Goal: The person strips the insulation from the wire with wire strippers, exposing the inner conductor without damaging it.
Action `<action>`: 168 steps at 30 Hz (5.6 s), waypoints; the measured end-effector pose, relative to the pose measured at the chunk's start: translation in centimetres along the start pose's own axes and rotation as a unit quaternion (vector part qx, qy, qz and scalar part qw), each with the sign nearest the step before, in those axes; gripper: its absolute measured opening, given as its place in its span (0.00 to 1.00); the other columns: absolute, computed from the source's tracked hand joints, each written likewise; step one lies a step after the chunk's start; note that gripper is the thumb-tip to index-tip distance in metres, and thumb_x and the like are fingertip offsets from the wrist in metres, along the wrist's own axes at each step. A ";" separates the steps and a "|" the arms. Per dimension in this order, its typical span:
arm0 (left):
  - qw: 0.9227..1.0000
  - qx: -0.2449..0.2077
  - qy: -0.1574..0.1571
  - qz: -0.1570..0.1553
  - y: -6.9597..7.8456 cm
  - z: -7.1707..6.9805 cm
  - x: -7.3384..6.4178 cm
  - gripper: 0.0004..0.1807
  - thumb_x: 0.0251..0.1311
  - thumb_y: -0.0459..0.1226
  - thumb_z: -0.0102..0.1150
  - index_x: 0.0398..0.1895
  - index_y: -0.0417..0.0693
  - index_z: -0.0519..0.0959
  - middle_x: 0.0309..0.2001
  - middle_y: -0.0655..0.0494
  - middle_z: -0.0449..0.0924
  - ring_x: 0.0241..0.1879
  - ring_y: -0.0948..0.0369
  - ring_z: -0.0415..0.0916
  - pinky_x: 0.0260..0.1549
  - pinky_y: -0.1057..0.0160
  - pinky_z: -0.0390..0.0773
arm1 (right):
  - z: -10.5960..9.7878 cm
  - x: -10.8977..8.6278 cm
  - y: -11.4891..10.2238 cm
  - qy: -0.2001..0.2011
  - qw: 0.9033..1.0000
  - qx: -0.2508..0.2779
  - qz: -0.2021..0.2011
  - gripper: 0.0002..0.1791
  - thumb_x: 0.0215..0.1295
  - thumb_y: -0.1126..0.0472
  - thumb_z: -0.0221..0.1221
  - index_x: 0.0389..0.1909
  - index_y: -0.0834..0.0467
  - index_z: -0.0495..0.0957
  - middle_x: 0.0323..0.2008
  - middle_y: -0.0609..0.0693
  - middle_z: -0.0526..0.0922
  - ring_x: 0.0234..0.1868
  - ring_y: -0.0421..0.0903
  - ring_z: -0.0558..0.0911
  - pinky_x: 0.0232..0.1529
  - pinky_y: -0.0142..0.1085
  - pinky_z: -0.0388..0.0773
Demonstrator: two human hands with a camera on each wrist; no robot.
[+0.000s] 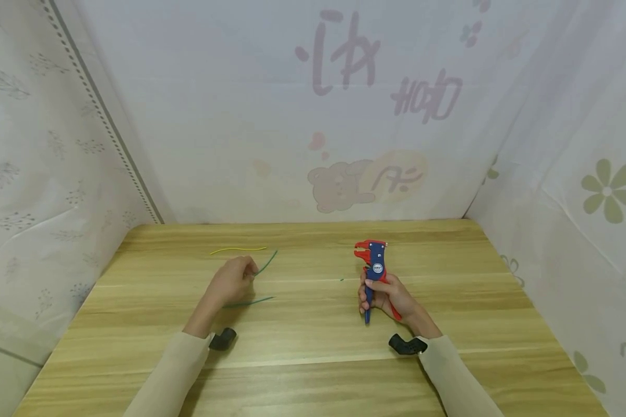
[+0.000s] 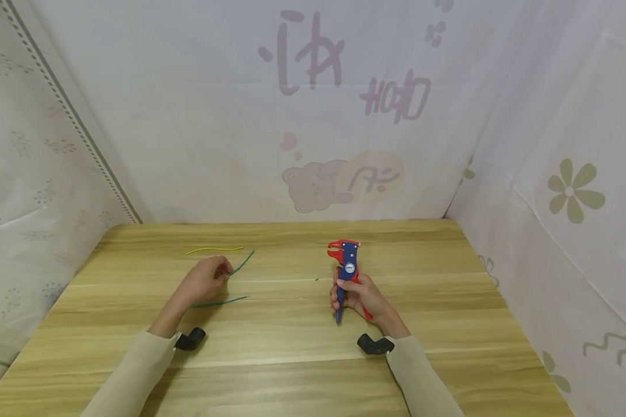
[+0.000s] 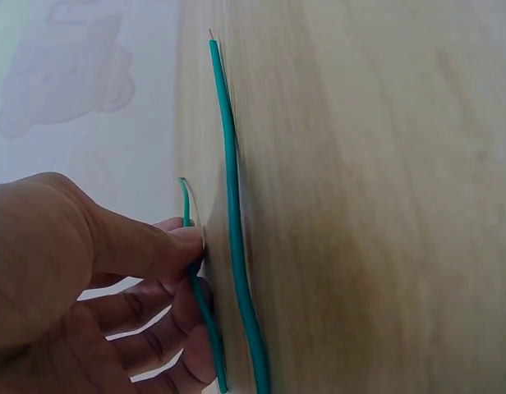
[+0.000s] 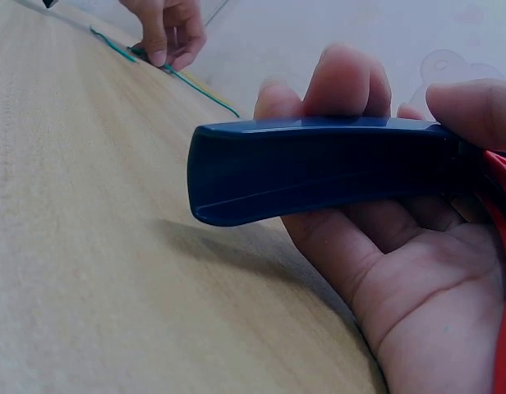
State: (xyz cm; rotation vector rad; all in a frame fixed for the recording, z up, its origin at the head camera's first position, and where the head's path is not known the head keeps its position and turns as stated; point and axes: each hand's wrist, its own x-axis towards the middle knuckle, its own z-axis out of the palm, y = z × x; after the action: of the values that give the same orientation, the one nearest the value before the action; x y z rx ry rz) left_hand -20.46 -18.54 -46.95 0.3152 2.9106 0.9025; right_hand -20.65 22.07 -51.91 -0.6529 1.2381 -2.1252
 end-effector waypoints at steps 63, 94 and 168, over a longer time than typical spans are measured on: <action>0.992 -0.059 0.090 0.066 1.5 2.0 -0.1 0.06 0.70 0.38 0.63 0.39 0.44 0.83 0.25 0.57 0.78 0.22 0.64 0.67 0.22 0.68 0.69 | 0.2 0.2 -0.1 -0.008 1.000 -0.011 0.004 0.10 0.83 0.67 0.38 0.54 0.66 0.65 0.35 0.51 0.84 0.31 0.44 0.85 0.44 0.44 0.87; 0.989 -0.087 0.085 0.082 4.0 3.4 -0.2 0.06 0.70 0.39 0.63 0.38 0.47 0.84 0.28 0.59 0.80 0.25 0.64 0.67 0.26 0.67 0.70 | 1.1 0.5 0.1 -0.025 0.999 -0.020 0.012 0.09 0.82 0.67 0.39 0.54 0.68 0.62 0.35 0.51 0.84 0.32 0.44 0.85 0.44 0.43 0.87; 0.974 -0.185 0.067 0.110 7.3 3.6 0.4 0.11 0.74 0.41 0.59 0.44 0.42 0.84 0.30 0.47 0.81 0.21 0.65 0.64 0.22 0.69 0.65 | 2.5 1.1 0.6 -0.066 0.997 -0.025 0.040 0.09 0.82 0.67 0.40 0.53 0.66 0.64 0.34 0.50 0.83 0.31 0.44 0.85 0.43 0.42 0.87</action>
State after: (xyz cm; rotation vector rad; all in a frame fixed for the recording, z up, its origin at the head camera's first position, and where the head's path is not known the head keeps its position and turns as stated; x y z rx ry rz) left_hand -19.11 -10.58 -45.76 0.5720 2.7760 1.5258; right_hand -19.62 19.61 -51.17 -0.7392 1.2281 -1.9588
